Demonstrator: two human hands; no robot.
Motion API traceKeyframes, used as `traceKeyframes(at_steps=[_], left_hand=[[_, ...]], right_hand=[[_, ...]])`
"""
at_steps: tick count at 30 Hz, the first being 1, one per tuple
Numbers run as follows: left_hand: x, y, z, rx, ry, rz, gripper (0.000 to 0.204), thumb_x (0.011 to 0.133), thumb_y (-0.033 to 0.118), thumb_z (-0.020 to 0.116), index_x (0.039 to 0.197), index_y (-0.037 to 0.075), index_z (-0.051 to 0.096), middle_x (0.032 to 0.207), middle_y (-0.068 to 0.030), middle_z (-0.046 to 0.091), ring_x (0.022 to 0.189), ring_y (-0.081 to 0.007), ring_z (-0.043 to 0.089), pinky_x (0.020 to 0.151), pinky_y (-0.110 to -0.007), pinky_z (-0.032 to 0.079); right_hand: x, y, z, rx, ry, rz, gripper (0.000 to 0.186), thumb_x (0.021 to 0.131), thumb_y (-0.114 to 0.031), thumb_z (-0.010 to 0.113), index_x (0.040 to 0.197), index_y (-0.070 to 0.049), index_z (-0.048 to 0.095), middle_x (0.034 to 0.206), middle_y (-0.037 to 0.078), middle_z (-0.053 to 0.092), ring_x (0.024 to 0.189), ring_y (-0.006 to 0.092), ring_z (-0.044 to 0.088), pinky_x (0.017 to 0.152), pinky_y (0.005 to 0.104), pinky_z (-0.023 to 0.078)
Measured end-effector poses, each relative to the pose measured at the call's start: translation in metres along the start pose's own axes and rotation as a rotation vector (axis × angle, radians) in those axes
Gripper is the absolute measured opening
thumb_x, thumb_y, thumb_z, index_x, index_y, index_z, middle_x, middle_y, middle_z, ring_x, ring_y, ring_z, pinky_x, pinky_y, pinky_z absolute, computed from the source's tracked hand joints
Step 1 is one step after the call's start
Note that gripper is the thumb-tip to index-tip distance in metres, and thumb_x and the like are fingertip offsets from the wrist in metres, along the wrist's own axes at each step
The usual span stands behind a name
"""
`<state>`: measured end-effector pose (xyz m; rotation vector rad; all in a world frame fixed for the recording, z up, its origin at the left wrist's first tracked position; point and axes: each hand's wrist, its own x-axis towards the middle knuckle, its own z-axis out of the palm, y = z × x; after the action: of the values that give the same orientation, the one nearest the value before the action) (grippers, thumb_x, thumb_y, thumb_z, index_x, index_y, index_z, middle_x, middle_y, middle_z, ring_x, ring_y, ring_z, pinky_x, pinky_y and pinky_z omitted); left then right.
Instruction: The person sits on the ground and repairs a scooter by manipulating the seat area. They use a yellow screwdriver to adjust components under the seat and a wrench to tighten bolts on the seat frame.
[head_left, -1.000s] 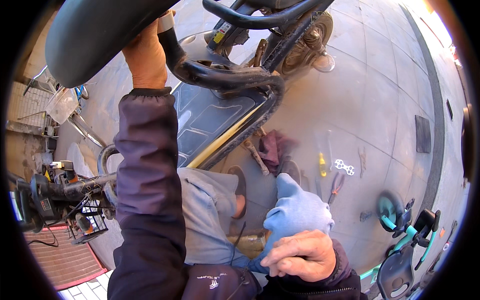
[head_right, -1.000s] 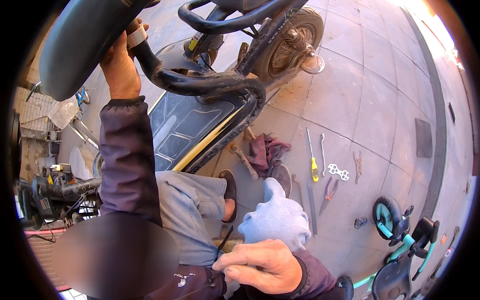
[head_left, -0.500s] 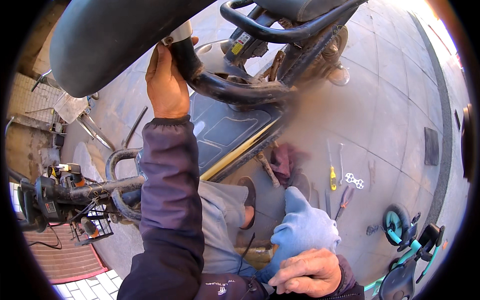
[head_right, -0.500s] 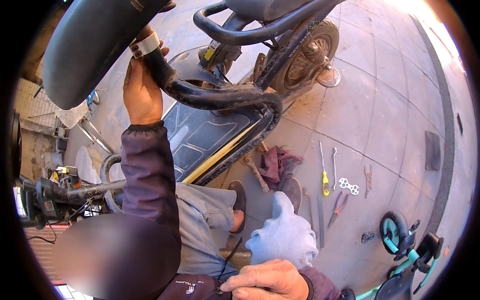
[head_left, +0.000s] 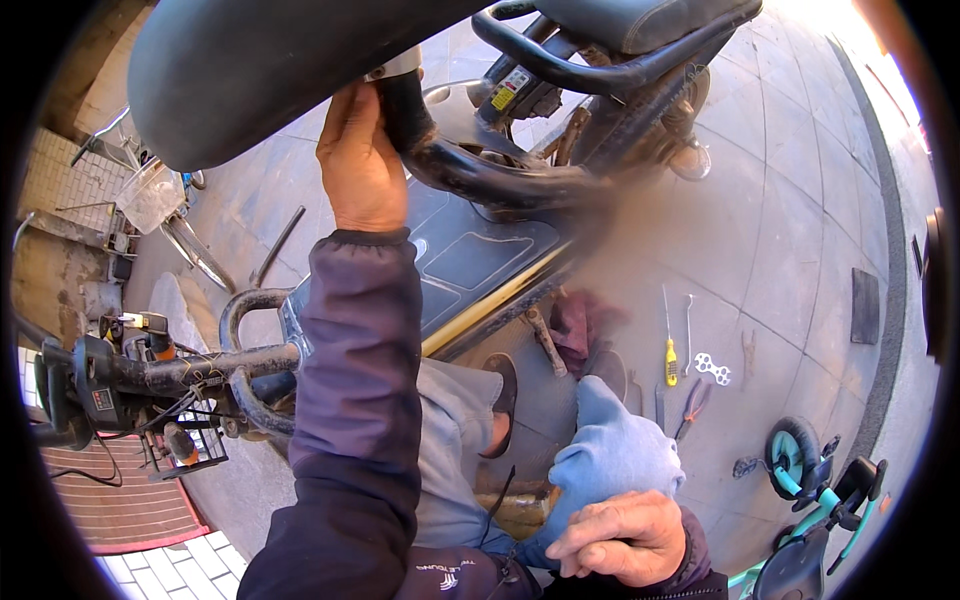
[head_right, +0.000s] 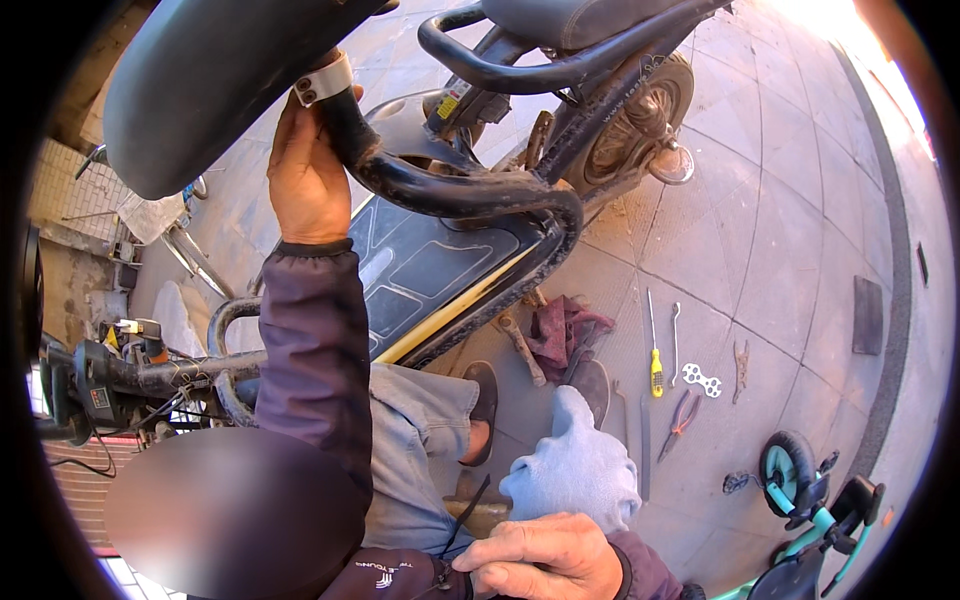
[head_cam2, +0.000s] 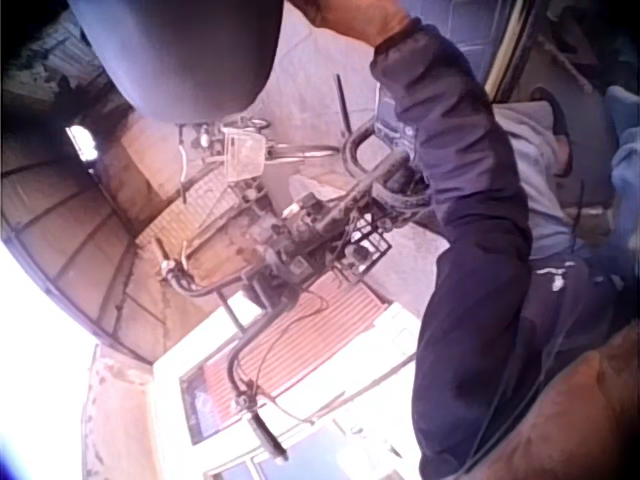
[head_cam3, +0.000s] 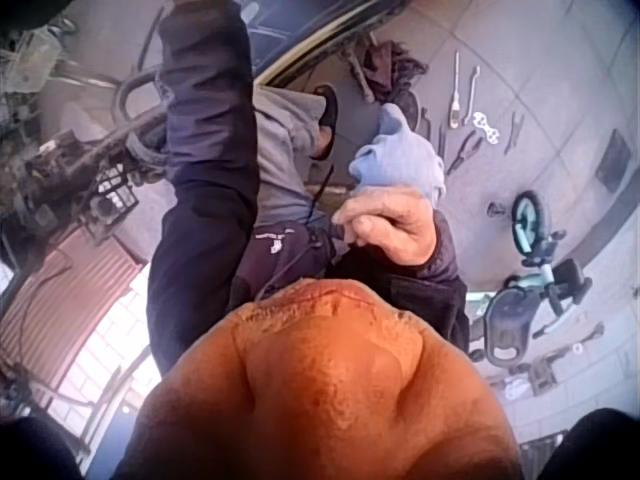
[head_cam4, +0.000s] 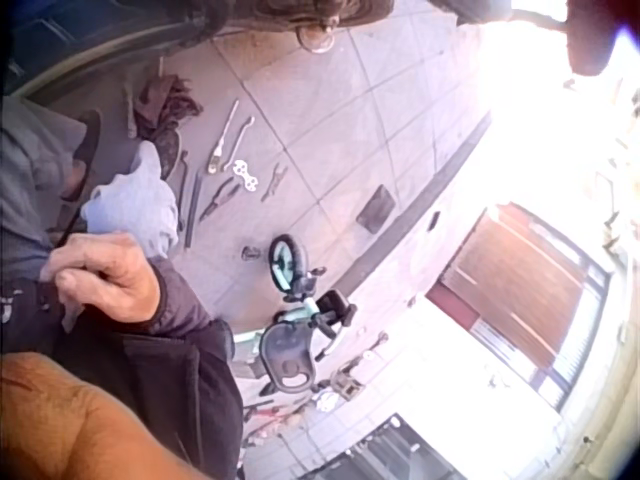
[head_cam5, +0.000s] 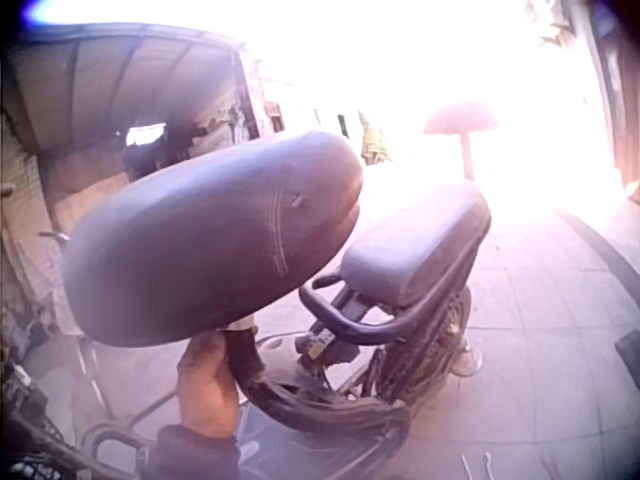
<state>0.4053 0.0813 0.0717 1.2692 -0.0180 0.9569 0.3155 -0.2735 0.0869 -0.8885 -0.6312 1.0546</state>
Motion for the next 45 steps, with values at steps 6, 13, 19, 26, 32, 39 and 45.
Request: traceKeyframes(at_steps=[6,13,19,26,32,39,45], left_hand=[[0.0,-0.005,-0.006,0.016,0.007,0.066,0.037,0.09,0.006,0.048,0.125,-0.004,0.048,0.123,-0.0142,0.053,0.109,-0.0291,0.053,0.095,-0.039,0.038],[0.0,0.0,-0.013,-0.152,0.06,0.057,0.022,0.086,0.004,0.054,0.106,0.003,0.063,0.108,-0.0106,0.062,0.105,-0.03,0.055,0.091,-0.044,0.038],[0.001,-0.006,-0.012,-0.249,0.076,0.012,0.018,0.083,0.004,0.058,0.099,0.004,0.066,0.102,-0.0097,0.065,0.102,-0.0292,0.057,0.09,-0.045,0.041],[-0.002,0.005,-0.02,-0.207,0.017,-0.013,0.018,0.083,0.002,0.057,0.098,0.004,0.066,0.1,-0.0071,0.065,0.102,-0.0241,0.057,0.091,-0.044,0.041],[-0.004,0.01,-0.02,-0.201,0.058,-0.049,0.018,0.083,0.003,0.059,0.099,0.004,0.066,0.099,-0.0064,0.066,0.101,-0.0215,0.058,0.093,-0.042,0.041],[-0.01,0.011,-0.017,-0.119,0.031,-0.041,0.025,0.082,0.003,0.061,0.106,0.0,0.062,0.105,-0.0087,0.064,0.101,-0.0179,0.057,0.094,-0.033,0.039],[-0.011,0.009,-0.018,-0.092,-0.019,-0.04,0.029,0.084,0.004,0.055,0.113,0.0,0.058,0.113,-0.0114,0.06,0.109,-0.0228,0.053,0.097,-0.037,0.035]], right_hand=[[0.007,0.003,0.005,-0.019,0.04,0.014,0.023,0.089,-0.009,0.057,0.093,0.013,0.062,0.068,0.017,0.063,0.057,0.018,0.06,0.053,0.0258,0.049],[0.016,0.007,0.016,0.024,0.139,0.065,0.025,0.089,-0.01,0.056,0.092,0.014,0.061,0.065,0.017,0.061,0.053,0.0171,0.057,0.05,0.0255,0.046],[0.022,0.007,0.027,-0.047,0.261,0.146,0.027,0.088,-0.013,0.057,0.09,0.014,0.061,0.064,0.018,0.06,0.05,0.0169,0.055,0.048,0.0249,0.043],[0.024,0.018,0.026,-0.026,0.242,0.181,0.019,0.091,-0.009,0.053,0.096,0.007,0.063,0.075,0.011,0.064,0.06,0.0112,0.058,0.056,0.0215,0.047],[0.032,0.019,0.033,-0.057,0.281,0.226,0.019,0.09,-0.01,0.055,0.096,0.006,0.063,0.074,0.011,0.063,0.06,0.011,0.058,0.056,0.0214,0.047],[0.031,0.018,0.034,-0.079,0.288,0.268,0.02,0.09,-0.012,0.056,0.096,0.005,0.063,0.074,0.009,0.064,0.06,0.0101,0.058,0.055,0.0212,0.046],[0.029,0.015,0.024,-0.099,0.175,0.237,0.02,0.09,-0.013,0.055,0.097,0.005,0.063,0.073,0.009,0.064,0.058,0.0106,0.057,0.055,0.0215,0.046]])
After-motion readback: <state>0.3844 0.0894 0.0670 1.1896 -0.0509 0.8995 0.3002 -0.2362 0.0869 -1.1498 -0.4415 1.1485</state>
